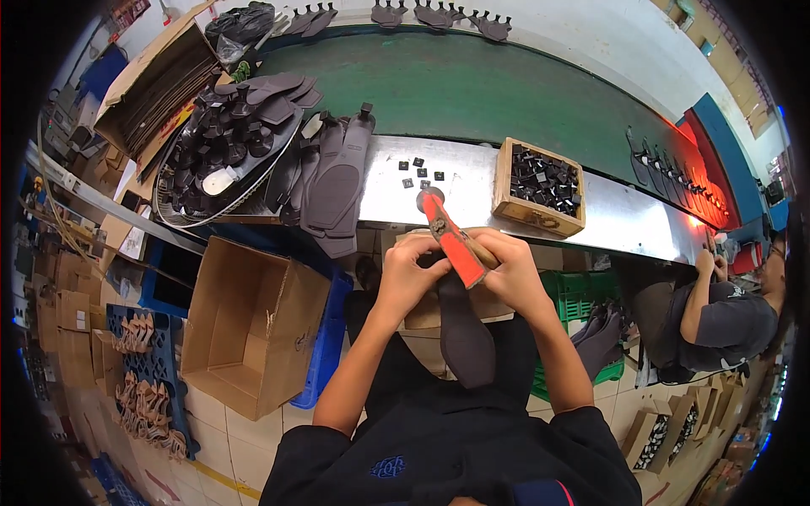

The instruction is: Assembling shoe components by attaching parts to soles using a hammer and wooden block.

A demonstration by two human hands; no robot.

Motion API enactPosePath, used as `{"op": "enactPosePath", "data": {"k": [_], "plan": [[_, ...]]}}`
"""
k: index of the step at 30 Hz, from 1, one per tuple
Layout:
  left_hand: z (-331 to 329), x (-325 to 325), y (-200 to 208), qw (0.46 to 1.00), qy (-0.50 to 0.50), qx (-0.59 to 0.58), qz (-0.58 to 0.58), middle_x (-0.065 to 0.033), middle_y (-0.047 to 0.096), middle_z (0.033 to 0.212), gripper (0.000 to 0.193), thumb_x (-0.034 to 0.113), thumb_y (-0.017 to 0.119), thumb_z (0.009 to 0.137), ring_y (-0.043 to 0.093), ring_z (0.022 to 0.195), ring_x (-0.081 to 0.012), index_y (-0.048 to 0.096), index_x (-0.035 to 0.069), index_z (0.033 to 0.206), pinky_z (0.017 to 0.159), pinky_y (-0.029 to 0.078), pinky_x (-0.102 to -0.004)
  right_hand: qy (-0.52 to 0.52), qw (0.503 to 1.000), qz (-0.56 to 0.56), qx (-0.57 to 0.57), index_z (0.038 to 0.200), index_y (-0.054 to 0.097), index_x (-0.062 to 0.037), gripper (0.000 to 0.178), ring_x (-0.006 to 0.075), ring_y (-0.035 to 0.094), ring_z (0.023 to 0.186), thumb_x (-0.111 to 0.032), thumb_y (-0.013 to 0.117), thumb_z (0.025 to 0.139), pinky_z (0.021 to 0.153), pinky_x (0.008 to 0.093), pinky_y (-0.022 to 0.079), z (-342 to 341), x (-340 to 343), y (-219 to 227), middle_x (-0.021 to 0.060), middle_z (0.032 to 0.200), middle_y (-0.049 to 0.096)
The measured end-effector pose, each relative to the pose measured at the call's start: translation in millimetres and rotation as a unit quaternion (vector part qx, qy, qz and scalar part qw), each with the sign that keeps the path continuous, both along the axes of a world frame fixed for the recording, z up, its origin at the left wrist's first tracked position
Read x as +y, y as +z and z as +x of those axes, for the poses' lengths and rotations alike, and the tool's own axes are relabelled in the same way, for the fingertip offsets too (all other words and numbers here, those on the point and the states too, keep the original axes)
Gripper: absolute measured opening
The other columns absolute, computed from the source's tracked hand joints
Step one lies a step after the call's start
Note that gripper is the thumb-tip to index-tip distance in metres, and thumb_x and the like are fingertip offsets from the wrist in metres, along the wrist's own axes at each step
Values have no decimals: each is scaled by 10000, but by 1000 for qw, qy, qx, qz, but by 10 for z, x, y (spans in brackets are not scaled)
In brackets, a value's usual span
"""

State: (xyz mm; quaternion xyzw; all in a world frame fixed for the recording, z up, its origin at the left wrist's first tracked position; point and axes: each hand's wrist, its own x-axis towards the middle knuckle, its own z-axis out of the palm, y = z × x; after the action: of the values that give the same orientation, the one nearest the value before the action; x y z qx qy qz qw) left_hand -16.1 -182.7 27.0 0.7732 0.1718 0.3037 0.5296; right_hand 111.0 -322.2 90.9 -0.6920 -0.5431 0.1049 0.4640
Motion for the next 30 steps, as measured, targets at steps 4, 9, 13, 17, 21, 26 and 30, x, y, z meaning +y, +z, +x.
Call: {"op": "enactPosePath", "data": {"k": [4, 9, 13, 17, 21, 26, 30], "plan": [[7, 9, 180, 1000, -18, 2, 14, -131, 737, 967, 274, 83, 834, 712, 708, 921, -283, 740, 13, 961, 852, 535, -367, 1, 999, -22, -23, 963, 683, 13, 190, 324, 657, 874, -30, 739, 787, 762, 362, 519, -23, -8, 56, 130, 1019, 693], [69, 100, 72, 996, -83, 1, -24, -115, 747, 955, 294, 101, 836, 741, 712, 880, -200, 754, 21, 1012, 808, 541, -314, -69, 996, -43, 27, 1041, 663, 26, 217, 192, 625, 730, -63, 731, 855, 687, 319, 500, -173, -132, 207, 98, 915, 665], [49, 148, 46, 989, -112, 7, -91, -97, 754, 976, 280, 105, 831, 762, 695, 888, -154, 769, 19, 1021, 824, 532, -285, -106, 972, -43, 205, 1358, 548, 13, 417, 137, 595, 694, -55, 637, 957, 660, 281, 494, -514, -432, 425, 77, 904, 653], [65, 134, 23, 989, -113, -7, -97, -83, 748, 939, 268, 105, 829, 764, 680, 863, -133, 772, 10, 1008, 807, 527, -274, -115, 988, -45, 97, 1490, 422, 15, 567, 204, 615, 703, 7, 612, 956, 684, 300, 525, -799, -710, 537, 130, 913, 656], [85, 90, 54, 990, -92, -27, -103, -81, 749, 939, 258, 74, 816, 765, 676, 853, -122, 775, 8, 1011, 780, 529, -266, -115, 993, -6, -2, 1490, 426, 8, 595, 258, 578, 691, 25, 634, 933, 687, 323, 510, -912, -747, 503, 160, 872, 607], [58, 98, 4, 985, -93, -15, -143, -72, 755, 957, 271, 76, 817, 764, 677, 867, -114, 775, 7, 1023, 803, 524, -263, -115, 993, -21, -25, 1492, 427, -5, 591, 263, 551, 693, 18, 629, 937, 669, 317, 491, -833, -738, 366, 149, 837, 566], [47, 79, 11, 989, -87, 5, -122, -70, 759, 974, 269, 90, 823, 765, 679, 880, -107, 770, -7, 1010, 824, 524, -262, -125, 991, 41, -38, 1493, 427, -11, 589, 282, 553, 680, 15, 627, 939, 677, 343, 496, -882, -746, 426, 170, 838, 579]]}}
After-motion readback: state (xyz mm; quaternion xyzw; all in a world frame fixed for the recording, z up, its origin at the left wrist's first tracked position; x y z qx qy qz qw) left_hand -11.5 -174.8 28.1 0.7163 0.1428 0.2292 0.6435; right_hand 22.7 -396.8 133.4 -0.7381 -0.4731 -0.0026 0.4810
